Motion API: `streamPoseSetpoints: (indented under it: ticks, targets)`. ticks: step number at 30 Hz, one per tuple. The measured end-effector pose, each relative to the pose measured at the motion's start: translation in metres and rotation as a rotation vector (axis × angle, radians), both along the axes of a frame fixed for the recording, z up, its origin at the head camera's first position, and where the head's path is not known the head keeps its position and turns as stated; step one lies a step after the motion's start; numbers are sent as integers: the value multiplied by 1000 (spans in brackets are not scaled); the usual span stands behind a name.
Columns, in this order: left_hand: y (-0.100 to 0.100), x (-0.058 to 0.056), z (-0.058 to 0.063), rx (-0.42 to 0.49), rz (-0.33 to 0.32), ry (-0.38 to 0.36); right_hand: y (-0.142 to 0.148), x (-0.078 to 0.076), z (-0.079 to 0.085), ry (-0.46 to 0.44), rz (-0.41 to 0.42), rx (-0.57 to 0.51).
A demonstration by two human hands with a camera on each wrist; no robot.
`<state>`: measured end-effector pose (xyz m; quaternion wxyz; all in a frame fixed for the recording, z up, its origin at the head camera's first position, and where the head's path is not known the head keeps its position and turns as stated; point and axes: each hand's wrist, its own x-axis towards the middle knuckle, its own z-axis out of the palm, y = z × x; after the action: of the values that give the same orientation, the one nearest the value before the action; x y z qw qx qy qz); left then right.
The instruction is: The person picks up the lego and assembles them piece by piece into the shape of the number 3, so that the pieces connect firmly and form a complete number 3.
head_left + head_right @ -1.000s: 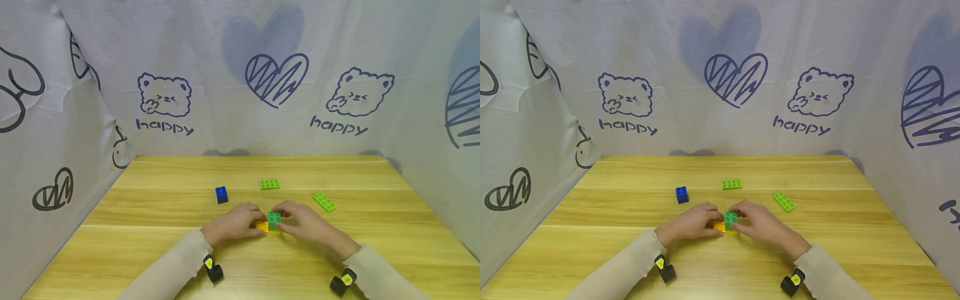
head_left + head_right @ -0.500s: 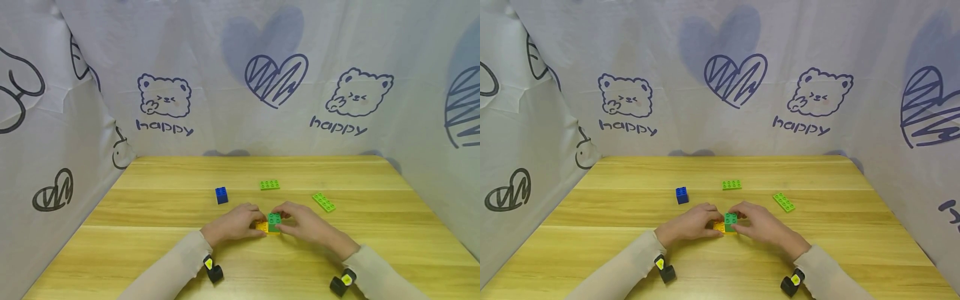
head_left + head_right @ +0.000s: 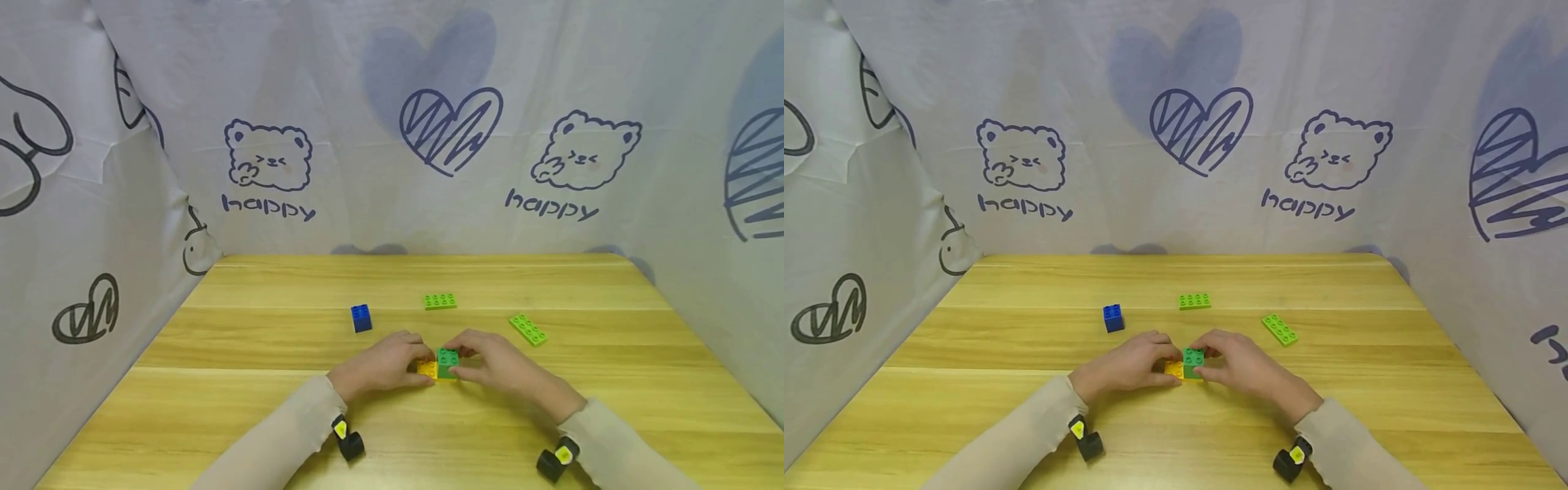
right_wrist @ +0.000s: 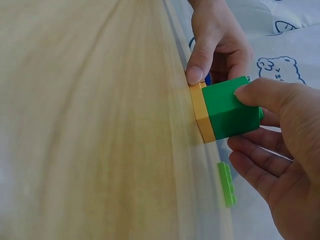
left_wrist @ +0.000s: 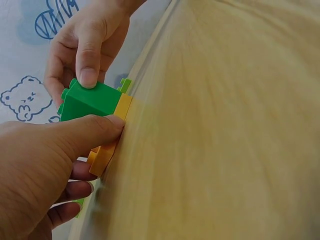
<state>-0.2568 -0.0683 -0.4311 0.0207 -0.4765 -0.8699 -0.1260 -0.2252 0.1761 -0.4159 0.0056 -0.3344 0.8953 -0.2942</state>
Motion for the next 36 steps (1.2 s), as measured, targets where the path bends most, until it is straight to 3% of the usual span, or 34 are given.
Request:
streamPoseSetpoints:
  ticks: [17, 36]
  targets:
    - [1, 1, 3, -12, 10, -25, -1, -2, -5, -25, -36, -1]
    - [0, 1, 4, 0, 24, -47, -3, 1, 0, -23, -57, 26]
